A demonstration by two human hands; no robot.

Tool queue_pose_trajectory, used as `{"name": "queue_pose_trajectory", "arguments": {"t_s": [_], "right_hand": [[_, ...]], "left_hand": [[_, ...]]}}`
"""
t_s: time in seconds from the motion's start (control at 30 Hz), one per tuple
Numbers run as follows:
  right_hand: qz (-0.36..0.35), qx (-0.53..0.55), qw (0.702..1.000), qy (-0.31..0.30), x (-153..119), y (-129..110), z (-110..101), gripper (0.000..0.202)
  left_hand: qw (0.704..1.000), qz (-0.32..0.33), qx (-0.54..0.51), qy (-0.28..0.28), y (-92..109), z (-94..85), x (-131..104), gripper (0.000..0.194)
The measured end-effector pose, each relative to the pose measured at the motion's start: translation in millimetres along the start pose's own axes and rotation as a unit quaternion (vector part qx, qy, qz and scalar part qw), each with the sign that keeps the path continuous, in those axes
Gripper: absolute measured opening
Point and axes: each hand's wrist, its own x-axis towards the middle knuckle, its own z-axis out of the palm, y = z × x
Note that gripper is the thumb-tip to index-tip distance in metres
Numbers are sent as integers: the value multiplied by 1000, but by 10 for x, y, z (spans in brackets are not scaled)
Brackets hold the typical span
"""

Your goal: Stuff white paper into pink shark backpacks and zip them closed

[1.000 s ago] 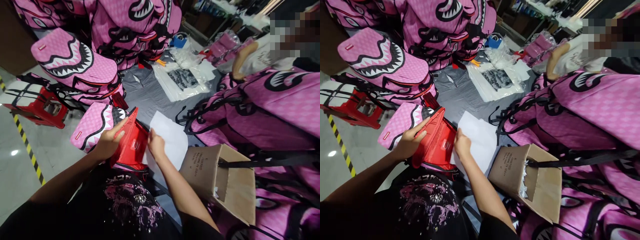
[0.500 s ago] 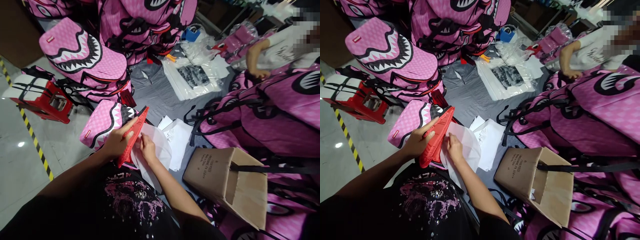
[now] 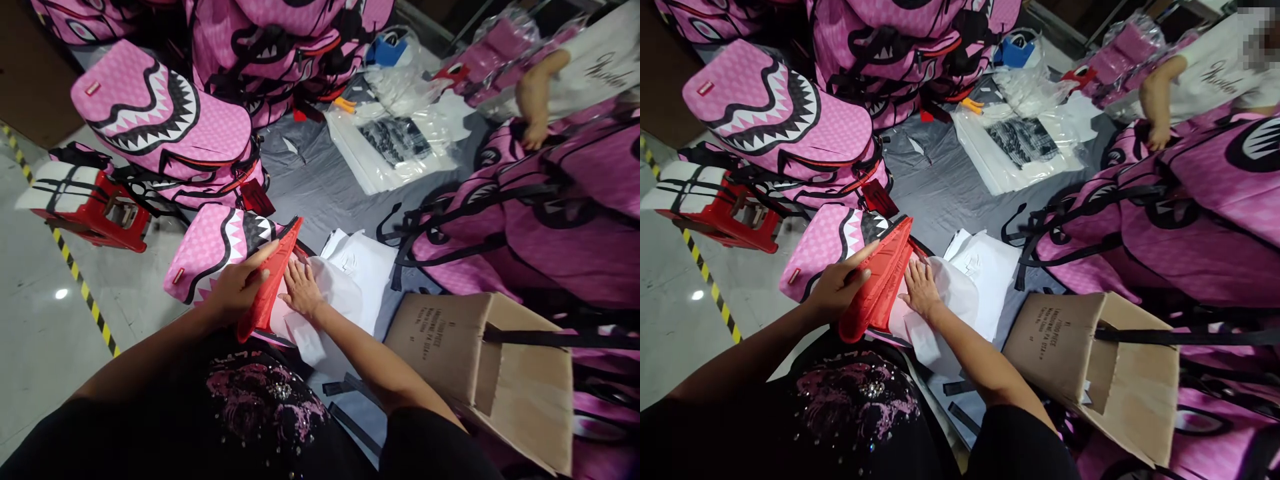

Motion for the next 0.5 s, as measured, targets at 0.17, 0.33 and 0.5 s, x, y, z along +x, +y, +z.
{"name": "queue_pose_trajectory", "arguments": {"t_s": [0.17,0.33,0.5], "right_hand": [[-24,33,999,-10,409,108,-169,77],[-59,36,997,21,288,77,-68,85],[-85,50,995,3,112,-135,41,85]], "left_hand": [[1000,14,7,-9,-21,5,18,54],[1000,1,-5,-4,-10,-13,19,56],[1000,6,9,-11,-14,-6,26,54]]}}
